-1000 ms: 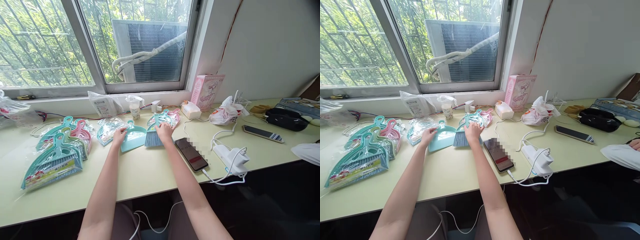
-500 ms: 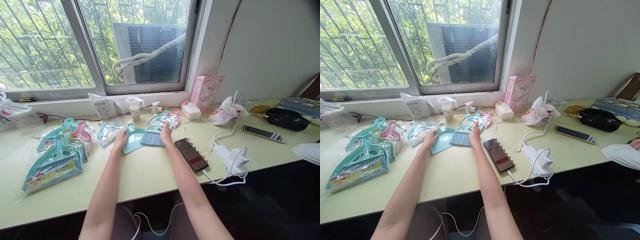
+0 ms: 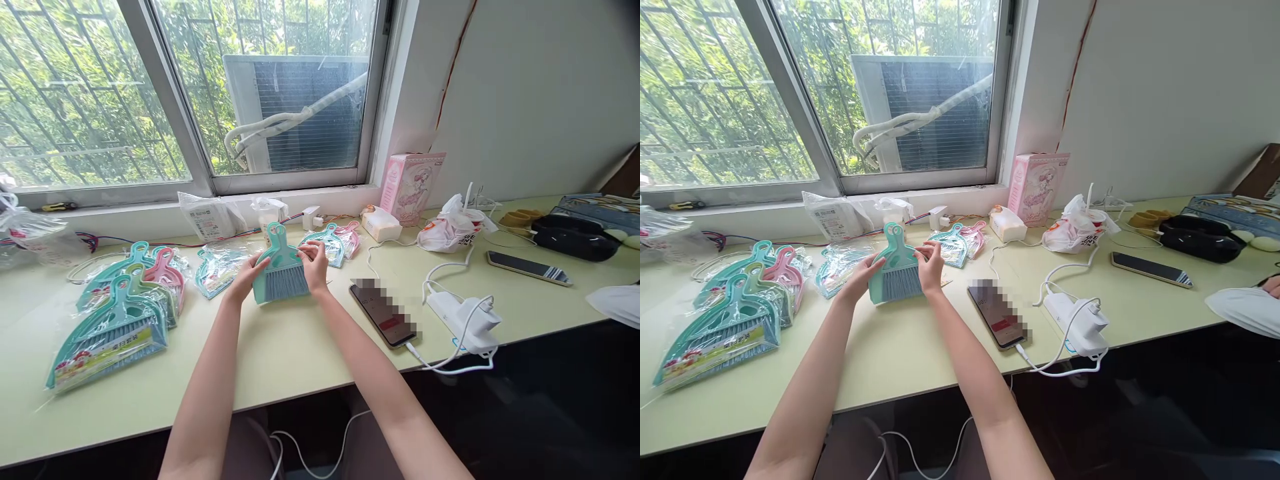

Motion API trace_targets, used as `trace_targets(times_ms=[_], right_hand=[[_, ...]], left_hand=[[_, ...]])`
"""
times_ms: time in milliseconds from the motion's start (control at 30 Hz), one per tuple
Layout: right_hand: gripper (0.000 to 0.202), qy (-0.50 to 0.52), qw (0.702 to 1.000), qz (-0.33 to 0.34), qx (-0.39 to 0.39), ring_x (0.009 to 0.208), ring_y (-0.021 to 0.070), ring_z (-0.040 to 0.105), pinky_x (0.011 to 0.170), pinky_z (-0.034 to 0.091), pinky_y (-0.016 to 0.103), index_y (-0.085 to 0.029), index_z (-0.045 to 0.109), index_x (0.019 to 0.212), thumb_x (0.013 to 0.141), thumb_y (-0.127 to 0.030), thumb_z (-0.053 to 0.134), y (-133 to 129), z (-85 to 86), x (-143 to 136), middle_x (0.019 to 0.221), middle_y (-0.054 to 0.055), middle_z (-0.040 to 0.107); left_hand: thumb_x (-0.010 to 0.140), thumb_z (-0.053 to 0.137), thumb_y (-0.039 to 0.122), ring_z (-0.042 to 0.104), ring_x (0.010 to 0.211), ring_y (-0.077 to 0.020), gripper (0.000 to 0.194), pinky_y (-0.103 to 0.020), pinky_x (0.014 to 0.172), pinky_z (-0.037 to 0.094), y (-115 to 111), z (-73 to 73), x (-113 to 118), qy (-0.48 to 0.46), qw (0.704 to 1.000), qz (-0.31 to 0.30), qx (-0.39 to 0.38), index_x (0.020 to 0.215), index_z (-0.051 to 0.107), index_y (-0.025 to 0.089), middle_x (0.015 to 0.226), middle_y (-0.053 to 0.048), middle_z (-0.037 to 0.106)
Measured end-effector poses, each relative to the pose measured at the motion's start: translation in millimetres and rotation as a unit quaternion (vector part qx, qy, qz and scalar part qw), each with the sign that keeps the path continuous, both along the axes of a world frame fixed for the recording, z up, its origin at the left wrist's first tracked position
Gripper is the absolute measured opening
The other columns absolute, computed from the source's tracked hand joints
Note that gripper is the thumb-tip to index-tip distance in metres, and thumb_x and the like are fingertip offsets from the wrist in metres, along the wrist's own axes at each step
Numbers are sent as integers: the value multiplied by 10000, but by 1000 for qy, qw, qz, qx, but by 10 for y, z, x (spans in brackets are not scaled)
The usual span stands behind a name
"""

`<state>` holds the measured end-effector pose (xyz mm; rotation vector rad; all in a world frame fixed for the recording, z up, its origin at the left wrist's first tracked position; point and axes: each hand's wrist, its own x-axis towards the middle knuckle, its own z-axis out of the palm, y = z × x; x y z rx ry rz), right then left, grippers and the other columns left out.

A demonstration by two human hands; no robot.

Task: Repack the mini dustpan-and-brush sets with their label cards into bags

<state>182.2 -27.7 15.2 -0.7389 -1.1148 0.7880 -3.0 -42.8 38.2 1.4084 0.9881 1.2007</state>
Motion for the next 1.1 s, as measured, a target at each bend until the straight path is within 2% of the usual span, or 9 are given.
trace_targets(times_ms=[133, 233, 300, 333, 400, 467, 533, 900, 1100], right_hand=[[222, -154, 985, -75, 36, 947, 175, 682, 914, 540, 334, -231, 499, 1115, 909, -164, 549, -94, -25, -1, 973, 46, 694], [187, -293, 941, -164, 51, 1156, 220, 604, 997, 476, 385, -237, 569, 1101, 929, -170, 538, -149, 19, 56, 1164, 81, 681], [223, -333, 920, -203, 40, 1279, 249, 529, 1050, 426, 423, -244, 594, 1143, 925, -206, 572, -150, 59, 97, 1308, 88, 633], [262, -331, 923, -196, 23, 1290, 254, 526, 1056, 419, 427, -248, 593, 1183, 921, -236, 594, -137, 75, 116, 1339, 88, 621], [322, -304, 944, -127, -29, 1228, 251, 586, 1018, 451, 402, -244, 600, 1224, 910, -310, 627, -90, 91, 149, 1302, 85, 656], [293, -271, 959, -37, -77, 1136, 242, 647, 958, 489, 361, -235, 659, 1159, 900, -369, 637, -35, 84, 173, 1199, 70, 715], [246, -248, 963, 2, -109, 1085, 238, 671, 919, 507, 338, -234, 716, 1054, 885, -398, 646, 4, 62, 183, 1116, 53, 748], [199, -194, 954, -58, -220, 1017, 244, 692, 920, 524, 379, -292, 787, 942, 768, -383, 751, -61, 84, 104, 953, 2, 782], [227, -146, 967, -31, -207, 996, 237, 699, 927, 532, 370, -263, 784, 938, 759, -399, 751, -36, 63, 104, 941, 3, 782]], left_hand=[[680, 831, 499, 673, 961, -271, 555, -317, 805, 502, -8, -33, 108, 33, 999, -22, 20, 1126, 729, 185, 1086, -89, 737], [697, 817, 502, 668, 971, -265, 575, -324, 826, 499, -6, -53, 157, 12, 1000, -13, 18, 1173, 722, 194, 1096, -85, 738], [698, 815, 504, 667, 978, -265, 585, -332, 843, 498, -6, -57, 170, 3, 1000, -8, 19, 1188, 721, 199, 1098, -85, 738], [700, 813, 507, 667, 980, -265, 588, -336, 848, 498, -5, -59, 170, 1, 1000, -5, 21, 1193, 720, 200, 1096, -86, 739], [707, 804, 516, 667, 982, -265, 595, -341, 853, 498, 1, -67, 162, -3, 1000, 4, 24, 1202, 719, 198, 1084, -89, 742], [713, 797, 524, 670, 973, -266, 598, -343, 847, 500, 11, -76, 150, -7, 1000, 14, 24, 1205, 719, 194, 1060, -91, 747], [708, 799, 524, 675, 949, -267, 594, -343, 830, 503, 21, -81, 140, -6, 1000, 18, 17, 1191, 726, 187, 1028, -90, 753], [627, 846, 501, 674, 795, -265, 500, -336, 705, 496, 14, -46, 149, 13, 999, 45, 25, 998, 796, 169, 845, -57, 749], [630, 849, 496, 679, 898, -291, 535, -350, 762, 519, -11, 4, 156, 22, 998, 55, 34, 1044, 775, 165, 931, -79, 753]])
